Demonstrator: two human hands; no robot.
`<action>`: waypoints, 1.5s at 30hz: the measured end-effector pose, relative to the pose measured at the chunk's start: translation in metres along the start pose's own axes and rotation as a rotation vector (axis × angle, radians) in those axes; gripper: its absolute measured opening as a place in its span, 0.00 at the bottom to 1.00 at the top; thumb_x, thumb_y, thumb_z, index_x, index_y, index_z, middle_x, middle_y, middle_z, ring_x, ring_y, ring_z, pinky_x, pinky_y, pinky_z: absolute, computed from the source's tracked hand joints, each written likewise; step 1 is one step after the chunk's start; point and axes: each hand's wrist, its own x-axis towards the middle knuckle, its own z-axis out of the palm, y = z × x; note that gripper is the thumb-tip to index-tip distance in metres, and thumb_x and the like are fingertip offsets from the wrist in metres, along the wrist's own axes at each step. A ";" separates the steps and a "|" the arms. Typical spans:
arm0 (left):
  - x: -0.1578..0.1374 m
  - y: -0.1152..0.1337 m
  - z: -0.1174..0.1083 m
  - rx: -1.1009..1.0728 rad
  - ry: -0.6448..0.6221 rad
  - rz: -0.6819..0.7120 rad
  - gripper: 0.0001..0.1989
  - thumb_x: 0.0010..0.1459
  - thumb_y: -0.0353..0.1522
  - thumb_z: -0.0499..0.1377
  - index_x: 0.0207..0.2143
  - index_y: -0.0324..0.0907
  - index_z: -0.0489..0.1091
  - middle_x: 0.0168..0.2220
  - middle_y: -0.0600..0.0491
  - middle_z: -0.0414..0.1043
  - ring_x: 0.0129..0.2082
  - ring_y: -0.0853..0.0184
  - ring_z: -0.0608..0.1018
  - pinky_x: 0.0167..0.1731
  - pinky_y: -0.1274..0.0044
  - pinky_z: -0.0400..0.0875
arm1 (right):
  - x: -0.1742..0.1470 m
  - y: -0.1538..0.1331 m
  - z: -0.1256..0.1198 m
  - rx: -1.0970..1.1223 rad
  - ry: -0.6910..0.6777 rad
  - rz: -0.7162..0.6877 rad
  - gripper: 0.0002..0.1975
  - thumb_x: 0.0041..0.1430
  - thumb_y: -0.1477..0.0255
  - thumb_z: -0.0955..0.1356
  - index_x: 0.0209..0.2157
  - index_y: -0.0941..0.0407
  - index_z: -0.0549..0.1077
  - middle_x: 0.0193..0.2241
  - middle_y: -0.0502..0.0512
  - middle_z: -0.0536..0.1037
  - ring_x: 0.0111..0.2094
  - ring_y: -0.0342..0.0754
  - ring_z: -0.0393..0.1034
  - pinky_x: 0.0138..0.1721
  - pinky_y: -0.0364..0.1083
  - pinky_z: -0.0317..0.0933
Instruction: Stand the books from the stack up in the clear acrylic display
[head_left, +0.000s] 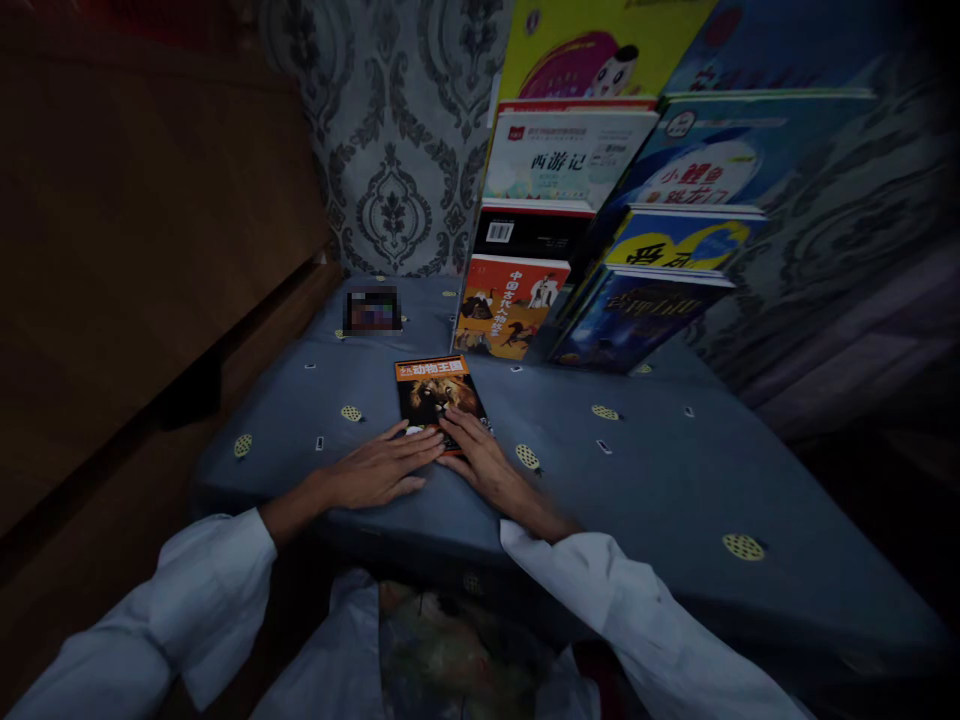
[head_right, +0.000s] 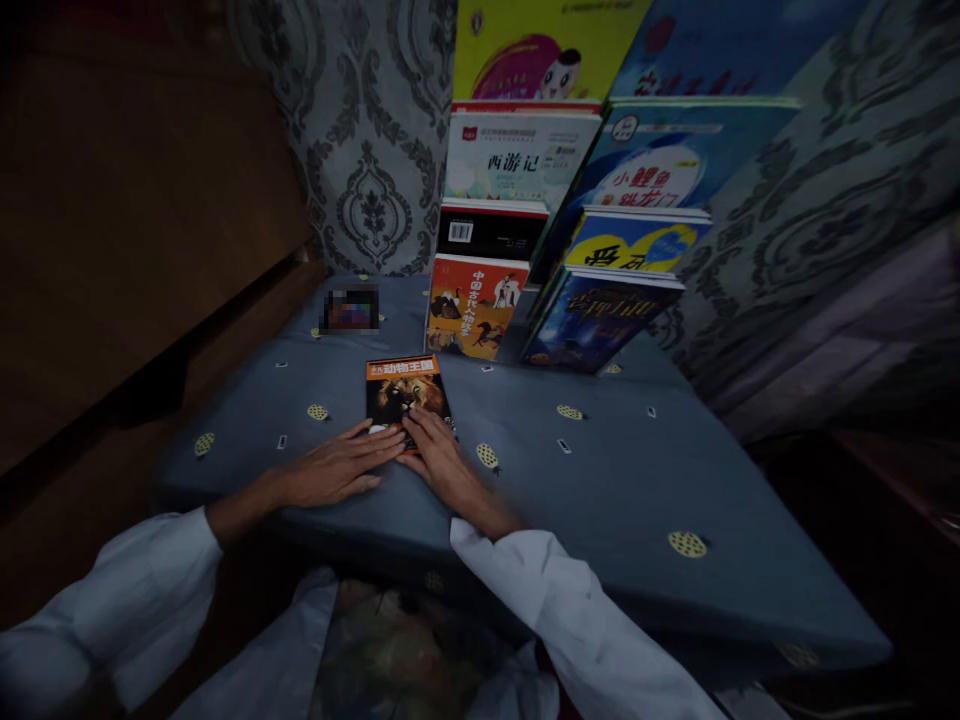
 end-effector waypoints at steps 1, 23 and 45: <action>-0.001 0.001 0.001 0.004 0.010 0.002 0.30 0.71 0.41 0.47 0.71 0.50 0.42 0.71 0.50 0.47 0.70 0.66 0.52 0.69 0.64 0.43 | 0.000 0.000 -0.001 -0.012 -0.009 -0.001 0.27 0.65 0.68 0.67 0.64 0.54 0.63 0.62 0.65 0.68 0.65 0.58 0.59 0.63 0.62 0.58; -0.015 0.020 0.012 0.140 0.192 -0.076 0.22 0.71 0.38 0.48 0.64 0.43 0.60 0.64 0.45 0.63 0.66 0.62 0.64 0.67 0.62 0.56 | -0.052 -0.024 -0.019 -0.257 -0.042 0.002 0.26 0.68 0.71 0.61 0.65 0.60 0.60 0.63 0.66 0.66 0.66 0.55 0.57 0.65 0.60 0.55; 0.107 -0.090 0.010 0.013 0.206 -0.388 0.24 0.69 0.36 0.47 0.65 0.43 0.59 0.68 0.44 0.56 0.69 0.60 0.58 0.66 0.59 0.49 | -0.045 -0.027 -0.033 -0.287 -0.046 0.008 0.23 0.65 0.73 0.65 0.61 0.58 0.67 0.60 0.63 0.71 0.61 0.55 0.65 0.63 0.58 0.60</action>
